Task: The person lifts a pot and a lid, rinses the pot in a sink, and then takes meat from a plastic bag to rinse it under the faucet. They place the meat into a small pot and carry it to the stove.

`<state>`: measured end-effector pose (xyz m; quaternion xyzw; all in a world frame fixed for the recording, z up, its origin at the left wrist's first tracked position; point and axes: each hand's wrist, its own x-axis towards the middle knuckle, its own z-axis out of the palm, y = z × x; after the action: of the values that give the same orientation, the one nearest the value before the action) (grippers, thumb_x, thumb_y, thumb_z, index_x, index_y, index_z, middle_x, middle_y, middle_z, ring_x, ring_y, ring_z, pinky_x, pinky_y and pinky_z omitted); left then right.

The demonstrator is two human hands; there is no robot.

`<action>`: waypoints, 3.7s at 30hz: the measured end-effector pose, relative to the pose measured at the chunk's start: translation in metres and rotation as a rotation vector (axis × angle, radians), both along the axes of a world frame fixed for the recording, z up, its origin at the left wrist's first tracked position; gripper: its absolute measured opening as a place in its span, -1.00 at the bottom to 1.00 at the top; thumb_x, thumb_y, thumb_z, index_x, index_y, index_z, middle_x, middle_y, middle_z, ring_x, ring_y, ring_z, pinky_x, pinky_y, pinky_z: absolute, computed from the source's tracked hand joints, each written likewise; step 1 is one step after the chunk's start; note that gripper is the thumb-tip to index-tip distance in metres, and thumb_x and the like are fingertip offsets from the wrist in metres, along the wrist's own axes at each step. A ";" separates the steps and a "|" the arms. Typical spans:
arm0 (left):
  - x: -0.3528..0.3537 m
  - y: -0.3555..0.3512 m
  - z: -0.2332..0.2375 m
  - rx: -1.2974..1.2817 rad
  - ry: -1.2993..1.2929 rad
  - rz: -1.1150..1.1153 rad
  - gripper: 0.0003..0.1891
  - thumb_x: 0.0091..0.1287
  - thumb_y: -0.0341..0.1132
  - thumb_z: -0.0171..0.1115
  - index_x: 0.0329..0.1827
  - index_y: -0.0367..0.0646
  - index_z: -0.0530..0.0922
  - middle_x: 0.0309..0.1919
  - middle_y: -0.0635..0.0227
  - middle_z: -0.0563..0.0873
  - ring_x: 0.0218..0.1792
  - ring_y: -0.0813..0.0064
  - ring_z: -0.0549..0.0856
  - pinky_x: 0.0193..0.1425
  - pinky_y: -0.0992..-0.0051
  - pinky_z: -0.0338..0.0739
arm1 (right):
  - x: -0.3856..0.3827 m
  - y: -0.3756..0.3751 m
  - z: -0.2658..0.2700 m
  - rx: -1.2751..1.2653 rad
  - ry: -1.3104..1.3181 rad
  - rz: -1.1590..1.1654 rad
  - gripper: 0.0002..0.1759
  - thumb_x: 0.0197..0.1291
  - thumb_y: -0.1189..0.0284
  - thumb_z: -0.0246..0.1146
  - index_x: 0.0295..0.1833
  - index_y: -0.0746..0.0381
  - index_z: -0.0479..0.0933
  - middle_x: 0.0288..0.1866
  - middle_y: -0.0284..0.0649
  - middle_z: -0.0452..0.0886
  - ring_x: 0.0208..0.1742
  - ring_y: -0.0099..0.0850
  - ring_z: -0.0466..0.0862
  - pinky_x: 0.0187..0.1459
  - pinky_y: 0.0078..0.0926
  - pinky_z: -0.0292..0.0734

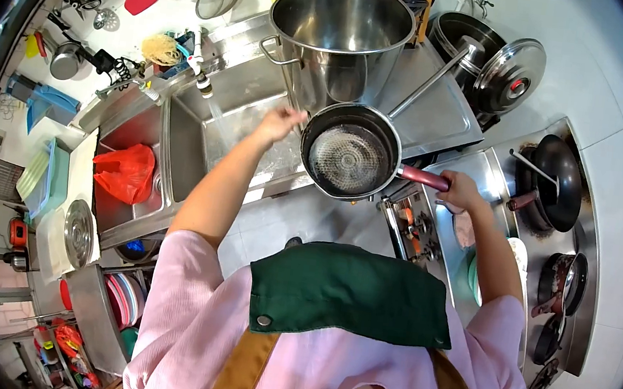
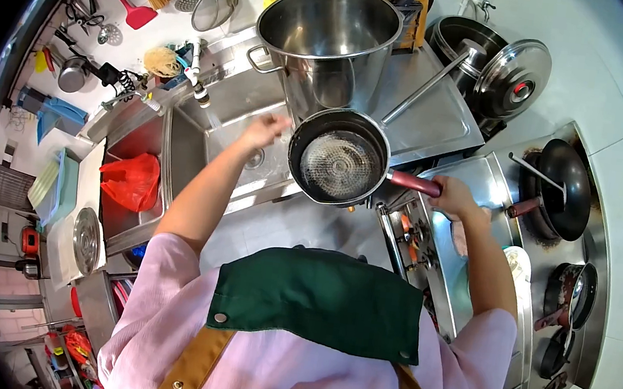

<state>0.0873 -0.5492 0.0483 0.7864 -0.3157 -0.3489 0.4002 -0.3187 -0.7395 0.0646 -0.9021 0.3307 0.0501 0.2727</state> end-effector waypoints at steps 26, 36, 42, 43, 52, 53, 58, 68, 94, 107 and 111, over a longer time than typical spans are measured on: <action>-0.040 0.029 -0.023 0.107 -0.205 0.203 -0.80 -0.15 -0.39 0.37 -0.55 -0.23 0.49 -0.63 0.33 0.56 -0.59 0.53 0.50 -0.46 0.49 0.42 | 0.062 -0.050 -0.025 -0.567 -0.238 0.029 -0.68 -0.39 0.24 0.40 -0.44 0.09 0.52 -0.47 -0.37 0.54 -0.31 -0.32 0.52 -0.24 -0.27 0.31; -0.044 0.029 -0.033 0.167 -0.275 0.203 -0.47 -0.04 -0.10 0.32 -0.10 -0.27 0.40 -0.38 0.12 0.62 -0.33 0.31 0.62 -0.25 0.44 0.48 | 0.064 -0.022 -0.023 -0.509 -0.236 0.162 -0.57 -0.31 0.12 0.35 -0.29 0.11 0.51 -0.36 -0.30 0.54 -0.25 -0.29 0.53 -0.20 -0.25 0.31; -0.036 0.055 -0.048 0.011 -0.071 0.451 -0.46 0.04 -0.11 0.26 -0.04 -0.32 0.35 -0.31 0.09 0.59 -0.31 0.27 0.60 -0.25 0.41 0.49 | 0.063 0.026 -0.032 -0.540 -0.182 0.099 -0.57 -0.19 0.02 0.24 -0.37 0.15 0.43 -0.45 -0.24 0.51 -0.41 -0.22 0.54 -0.38 -0.24 0.33; -0.032 0.064 -0.059 -0.023 -0.173 0.469 -0.56 0.08 -0.17 0.24 -0.10 -0.32 0.37 -0.37 0.16 0.58 -0.41 0.37 0.58 -0.38 0.45 0.49 | 0.064 0.036 -0.030 -0.546 -0.151 0.082 -0.56 -0.18 0.02 0.24 -0.35 0.16 0.43 -0.45 -0.25 0.49 -0.42 -0.21 0.52 -0.40 -0.24 0.33; 0.004 0.182 -0.114 -0.105 -0.107 0.663 -0.79 0.20 -0.27 0.05 -0.40 -0.27 0.47 -0.58 0.24 0.58 -0.58 0.47 0.58 -0.51 0.48 0.45 | 0.070 0.076 0.009 -0.635 -0.318 0.012 -0.34 -0.26 0.16 0.34 0.04 0.13 0.38 0.08 -0.18 0.37 0.12 -0.23 0.33 0.15 0.04 -0.03; 0.019 0.198 -0.125 -0.007 -0.239 0.679 -0.72 0.20 -0.21 0.03 -0.45 -0.29 0.49 -0.59 0.22 0.60 -0.59 0.42 0.59 -0.45 0.44 0.47 | 0.072 0.082 0.013 -0.648 -0.393 0.017 -0.38 -0.23 0.21 0.33 0.03 0.16 0.39 0.07 -0.12 0.38 0.08 -0.18 0.36 0.12 -0.08 0.09; 0.109 0.269 -0.103 -0.119 -0.304 0.951 -0.57 0.16 -0.06 0.10 -0.67 -0.29 0.47 -0.71 0.21 0.55 -0.61 0.37 0.52 -0.41 0.39 0.40 | 0.099 0.143 0.037 -0.469 -0.724 -0.006 -0.64 0.02 0.50 0.17 0.00 0.30 0.39 0.06 -0.05 0.38 0.09 -0.18 0.37 0.09 -0.33 0.23; 0.393 0.471 -0.073 1.048 -1.186 0.209 -0.48 0.17 -0.22 -0.07 0.22 -0.19 0.18 0.29 0.25 0.13 0.32 0.28 0.02 0.35 0.16 -0.27 | 0.305 0.313 0.021 -0.218 -0.658 0.203 -0.76 -0.16 0.69 0.17 -0.26 0.34 0.45 -0.22 -0.07 0.48 -0.21 -0.21 0.48 -0.16 -0.40 0.39; 0.571 0.486 -0.297 0.730 -0.284 0.596 -0.69 0.04 -0.24 0.07 -0.20 -0.22 0.54 -0.19 0.02 0.58 -0.09 0.18 0.56 -0.02 0.30 0.43 | 0.344 0.375 -0.152 0.543 -0.139 -0.549 -0.72 -0.22 0.70 0.14 -0.29 0.23 0.46 -0.19 -0.15 0.37 -0.19 -0.36 0.45 -0.14 -0.56 0.38; 0.558 0.529 -0.129 0.458 -0.426 0.762 -0.71 -0.02 -0.23 0.13 -0.25 -0.18 0.55 -0.22 0.03 0.59 -0.14 0.17 0.58 -0.07 0.30 0.45 | 0.394 0.375 -0.118 0.163 -0.238 -0.005 -0.81 -0.11 0.65 0.19 -0.30 0.24 0.45 -0.10 -0.15 0.33 -0.25 -0.42 0.47 -0.32 -0.60 0.41; 0.525 0.542 -0.049 0.383 -0.384 0.797 -0.75 -0.12 -0.25 0.25 -0.44 -0.23 0.54 -0.48 0.06 0.62 -0.39 0.14 0.62 -0.27 0.30 0.48 | 0.443 0.377 -0.108 0.149 -0.494 0.174 -0.82 -0.10 0.66 0.18 -0.30 0.27 0.44 -0.14 -0.12 0.38 -0.30 -0.40 0.47 -0.32 -0.60 0.39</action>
<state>0.6121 -0.0076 -0.0005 0.9559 0.0121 -0.0687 0.2852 0.1247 -0.3621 -0.0432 -0.8895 0.1711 -0.1240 0.4052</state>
